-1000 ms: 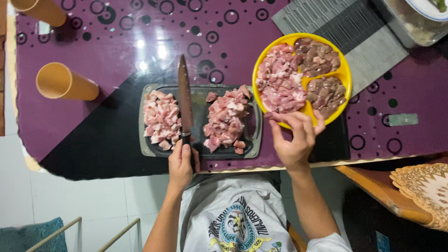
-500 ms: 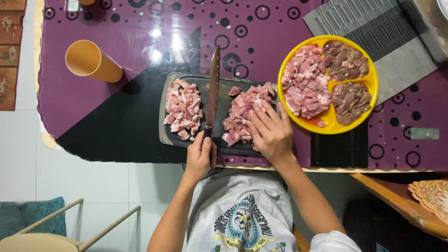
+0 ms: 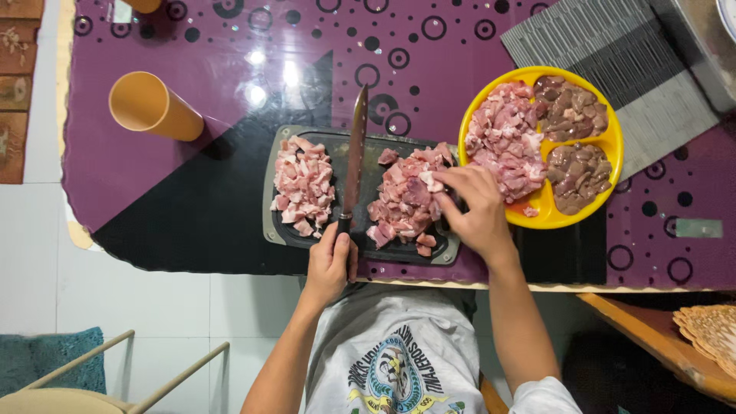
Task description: The person slices raw meat and liver on a cutting board using a knife while sitting at a table.
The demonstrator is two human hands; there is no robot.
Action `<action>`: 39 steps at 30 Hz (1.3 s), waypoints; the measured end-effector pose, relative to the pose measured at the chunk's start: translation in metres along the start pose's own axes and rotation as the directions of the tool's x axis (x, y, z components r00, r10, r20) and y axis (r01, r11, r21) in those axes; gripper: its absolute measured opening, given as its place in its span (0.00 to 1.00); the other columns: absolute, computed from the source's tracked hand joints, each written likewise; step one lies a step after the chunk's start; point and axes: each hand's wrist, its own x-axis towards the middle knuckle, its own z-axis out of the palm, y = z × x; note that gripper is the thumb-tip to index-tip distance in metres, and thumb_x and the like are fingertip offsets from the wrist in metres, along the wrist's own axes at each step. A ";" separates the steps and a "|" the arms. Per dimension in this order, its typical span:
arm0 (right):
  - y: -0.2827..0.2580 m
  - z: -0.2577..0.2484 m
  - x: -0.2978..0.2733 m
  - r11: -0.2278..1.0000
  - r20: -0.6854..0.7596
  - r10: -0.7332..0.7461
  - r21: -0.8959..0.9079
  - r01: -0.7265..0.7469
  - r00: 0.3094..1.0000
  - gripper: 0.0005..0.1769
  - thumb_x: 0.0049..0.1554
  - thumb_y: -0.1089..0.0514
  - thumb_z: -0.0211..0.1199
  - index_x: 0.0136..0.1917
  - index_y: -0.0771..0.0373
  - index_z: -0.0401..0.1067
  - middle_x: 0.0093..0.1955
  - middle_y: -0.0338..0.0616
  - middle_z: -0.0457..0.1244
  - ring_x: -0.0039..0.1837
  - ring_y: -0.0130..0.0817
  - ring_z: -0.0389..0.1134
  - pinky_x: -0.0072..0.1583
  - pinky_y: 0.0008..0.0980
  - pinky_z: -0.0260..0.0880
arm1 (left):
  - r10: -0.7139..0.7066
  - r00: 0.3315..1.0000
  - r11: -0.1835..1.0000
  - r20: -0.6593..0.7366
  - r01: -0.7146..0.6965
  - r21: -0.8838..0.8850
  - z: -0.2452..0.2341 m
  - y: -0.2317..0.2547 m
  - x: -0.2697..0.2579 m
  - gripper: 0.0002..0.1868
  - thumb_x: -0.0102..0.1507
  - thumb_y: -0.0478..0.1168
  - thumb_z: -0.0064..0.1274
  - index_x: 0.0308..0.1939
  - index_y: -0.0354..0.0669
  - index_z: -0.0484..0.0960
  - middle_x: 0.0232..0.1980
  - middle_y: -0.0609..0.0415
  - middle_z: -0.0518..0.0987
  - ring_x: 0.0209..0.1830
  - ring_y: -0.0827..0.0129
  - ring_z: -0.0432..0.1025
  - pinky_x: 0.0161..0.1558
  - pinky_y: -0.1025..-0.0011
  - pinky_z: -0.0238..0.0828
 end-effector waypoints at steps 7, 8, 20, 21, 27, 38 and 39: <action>0.027 0.005 0.000 0.729 0.118 0.371 0.578 -0.368 0.921 0.09 0.67 0.59 0.61 0.53 0.68 0.75 0.50 0.40 0.68 0.53 0.26 0.69 0.58 0.28 0.68 | -0.034 0.999 0.999 0.002 0.034 -0.031 -0.001 -0.002 -0.001 0.18 0.74 0.43 0.38 0.61 0.36 0.73 0.22 0.58 0.72 0.15 0.78 0.66 0.17 0.77 0.62; 0.029 0.005 -0.002 0.728 0.123 0.371 0.576 -0.371 0.920 0.09 0.67 0.59 0.61 0.53 0.68 0.75 0.50 0.40 0.68 0.53 0.26 0.69 0.58 0.28 0.68 | -0.032 0.999 0.999 0.000 0.032 -0.041 0.000 -0.003 -0.002 0.18 0.74 0.43 0.38 0.62 0.35 0.72 0.23 0.58 0.72 0.15 0.78 0.66 0.17 0.76 0.62; -0.019 0.008 0.013 0.683 0.159 0.421 0.592 -0.428 0.893 0.08 0.65 0.63 0.63 0.54 0.71 0.77 0.48 0.36 0.68 0.52 0.21 0.67 0.56 0.23 0.65 | -0.003 0.999 0.995 -0.039 -0.001 -0.098 -0.016 -0.001 -0.027 0.18 0.74 0.42 0.39 0.61 0.34 0.73 0.23 0.59 0.72 0.14 0.79 0.65 0.18 0.77 0.61; -0.034 0.013 0.018 0.740 0.109 0.358 0.572 -0.353 0.927 0.08 0.64 0.63 0.64 0.54 0.70 0.77 0.50 0.38 0.69 0.53 0.24 0.68 0.58 0.24 0.66 | -0.022 0.998 0.995 -0.065 0.016 -0.094 -0.023 0.001 -0.034 0.17 0.74 0.42 0.39 0.60 0.34 0.74 0.23 0.58 0.73 0.15 0.79 0.65 0.19 0.77 0.61; -0.122 0.077 0.044 0.983 -0.158 -0.182 -0.065 0.174 0.971 0.08 0.56 0.62 0.74 0.50 0.59 0.80 0.45 0.40 0.68 0.52 0.41 0.68 0.59 0.42 0.64 | 0.004 0.969 0.987 -0.249 -0.044 -0.156 -0.068 0.025 -0.054 0.17 0.74 0.43 0.37 0.59 0.34 0.73 0.26 0.57 0.72 0.18 0.78 0.65 0.21 0.78 0.63; -0.138 0.084 0.040 0.935 0.094 -0.195 -0.283 0.214 0.976 0.19 0.50 0.56 0.71 0.57 0.54 0.79 0.60 0.45 0.64 0.68 0.45 0.61 0.69 0.54 0.51 | -0.002 0.961 0.975 -0.277 -0.059 -0.215 -0.068 0.028 -0.059 0.18 0.74 0.43 0.36 0.59 0.33 0.72 0.27 0.57 0.72 0.18 0.78 0.65 0.21 0.78 0.63; -0.132 0.075 0.033 0.941 0.049 -0.177 -0.283 0.184 0.983 0.17 0.53 0.54 0.71 0.56 0.53 0.78 0.61 0.42 0.64 0.69 0.44 0.61 0.70 0.53 0.50 | -0.043 0.965 0.973 -0.257 -0.018 -0.231 -0.063 0.025 -0.059 0.18 0.74 0.42 0.36 0.59 0.33 0.72 0.26 0.58 0.72 0.17 0.78 0.64 0.20 0.77 0.62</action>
